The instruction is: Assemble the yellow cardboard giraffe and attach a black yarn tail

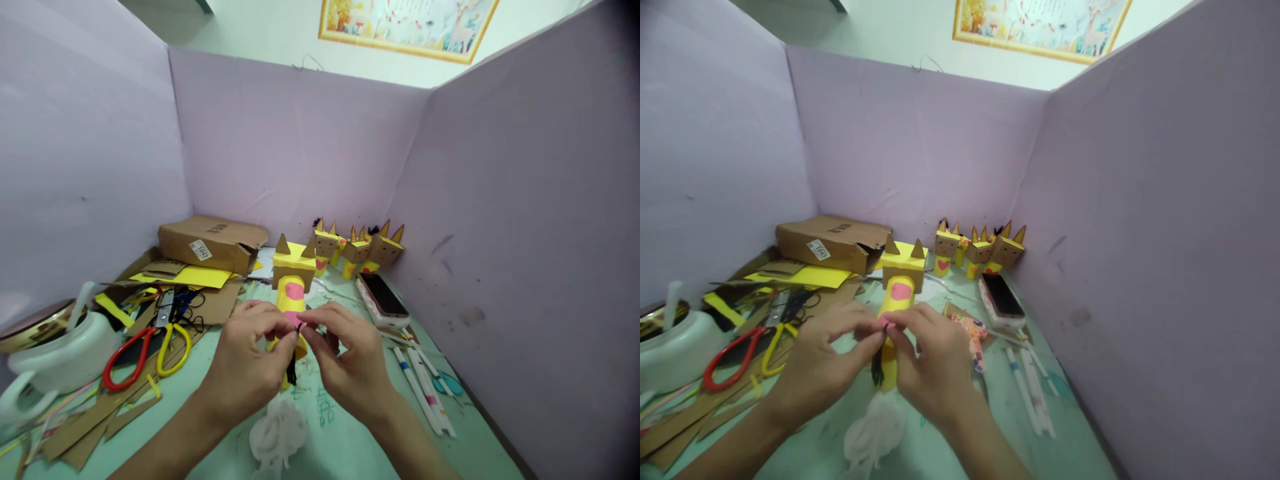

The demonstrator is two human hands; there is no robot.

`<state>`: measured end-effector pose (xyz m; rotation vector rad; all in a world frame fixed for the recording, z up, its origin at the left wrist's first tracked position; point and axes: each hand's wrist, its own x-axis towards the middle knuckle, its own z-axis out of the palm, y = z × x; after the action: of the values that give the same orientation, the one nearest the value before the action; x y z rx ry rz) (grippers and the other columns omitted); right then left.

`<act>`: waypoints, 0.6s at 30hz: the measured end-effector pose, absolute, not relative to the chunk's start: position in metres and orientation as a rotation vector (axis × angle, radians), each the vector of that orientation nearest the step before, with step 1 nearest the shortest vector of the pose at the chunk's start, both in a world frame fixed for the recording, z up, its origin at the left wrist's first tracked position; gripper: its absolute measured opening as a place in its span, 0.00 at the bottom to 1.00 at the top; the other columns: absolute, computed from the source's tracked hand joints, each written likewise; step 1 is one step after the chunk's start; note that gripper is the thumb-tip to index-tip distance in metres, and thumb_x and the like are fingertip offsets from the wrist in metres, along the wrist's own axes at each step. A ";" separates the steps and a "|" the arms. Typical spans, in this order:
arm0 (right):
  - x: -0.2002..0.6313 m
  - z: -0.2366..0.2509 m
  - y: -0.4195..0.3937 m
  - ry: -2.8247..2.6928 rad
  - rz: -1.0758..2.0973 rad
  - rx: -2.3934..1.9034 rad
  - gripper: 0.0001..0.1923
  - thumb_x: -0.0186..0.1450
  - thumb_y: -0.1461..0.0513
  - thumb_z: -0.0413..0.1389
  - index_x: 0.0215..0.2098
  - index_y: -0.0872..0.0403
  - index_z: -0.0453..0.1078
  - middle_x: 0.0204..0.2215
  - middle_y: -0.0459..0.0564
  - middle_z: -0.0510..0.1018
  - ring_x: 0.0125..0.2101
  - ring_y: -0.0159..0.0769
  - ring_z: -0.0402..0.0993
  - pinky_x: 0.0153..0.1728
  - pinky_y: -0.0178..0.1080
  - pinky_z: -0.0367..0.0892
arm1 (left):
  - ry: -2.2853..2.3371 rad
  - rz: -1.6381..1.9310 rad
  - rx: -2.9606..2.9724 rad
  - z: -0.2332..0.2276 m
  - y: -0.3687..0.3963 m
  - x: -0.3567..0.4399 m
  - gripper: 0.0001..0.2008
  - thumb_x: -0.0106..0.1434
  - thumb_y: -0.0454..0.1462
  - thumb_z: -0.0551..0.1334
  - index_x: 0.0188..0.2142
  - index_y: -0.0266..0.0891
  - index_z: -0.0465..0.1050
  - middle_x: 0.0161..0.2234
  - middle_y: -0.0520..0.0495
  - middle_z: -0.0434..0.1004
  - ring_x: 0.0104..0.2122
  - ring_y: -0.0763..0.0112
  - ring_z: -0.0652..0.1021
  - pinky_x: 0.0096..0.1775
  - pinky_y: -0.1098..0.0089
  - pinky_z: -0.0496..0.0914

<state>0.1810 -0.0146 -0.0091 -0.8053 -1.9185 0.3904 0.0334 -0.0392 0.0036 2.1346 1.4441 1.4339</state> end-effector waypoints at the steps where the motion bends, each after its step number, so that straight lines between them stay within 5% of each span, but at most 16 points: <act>1: 0.181 -0.010 -0.014 -1.896 0.414 -0.837 0.09 0.60 0.67 0.53 0.37 0.51 0.72 0.28 0.46 0.74 0.22 0.29 0.65 0.23 0.34 0.60 | 1.468 1.420 2.064 0.004 -0.039 0.033 0.08 0.55 0.32 0.57 0.20 0.38 0.70 0.21 0.51 0.71 0.25 0.70 0.71 0.35 0.65 0.64; 7: 0.179 -0.010 -0.013 -1.807 0.568 -0.993 0.06 0.58 0.63 0.55 0.28 0.53 0.74 0.20 0.44 0.72 0.17 0.27 0.58 0.18 0.33 0.56 | 1.469 1.344 1.836 0.008 -0.037 0.031 0.09 0.53 0.35 0.58 0.19 0.37 0.70 0.21 0.49 0.71 0.25 0.69 0.71 0.30 0.69 0.65; 18: 0.178 -0.005 -0.014 -1.922 0.407 -0.923 0.05 0.54 0.66 0.55 0.26 0.52 0.73 0.20 0.43 0.74 0.19 0.28 0.63 0.22 0.32 0.58 | 1.535 1.291 1.910 0.009 -0.037 0.032 0.10 0.52 0.36 0.56 0.17 0.37 0.69 0.20 0.50 0.71 0.24 0.70 0.71 0.29 0.69 0.65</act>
<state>0.1776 -0.0141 -0.0048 -0.9228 -1.9225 0.4071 0.0318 -0.0370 0.0093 1.9102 1.5354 1.2914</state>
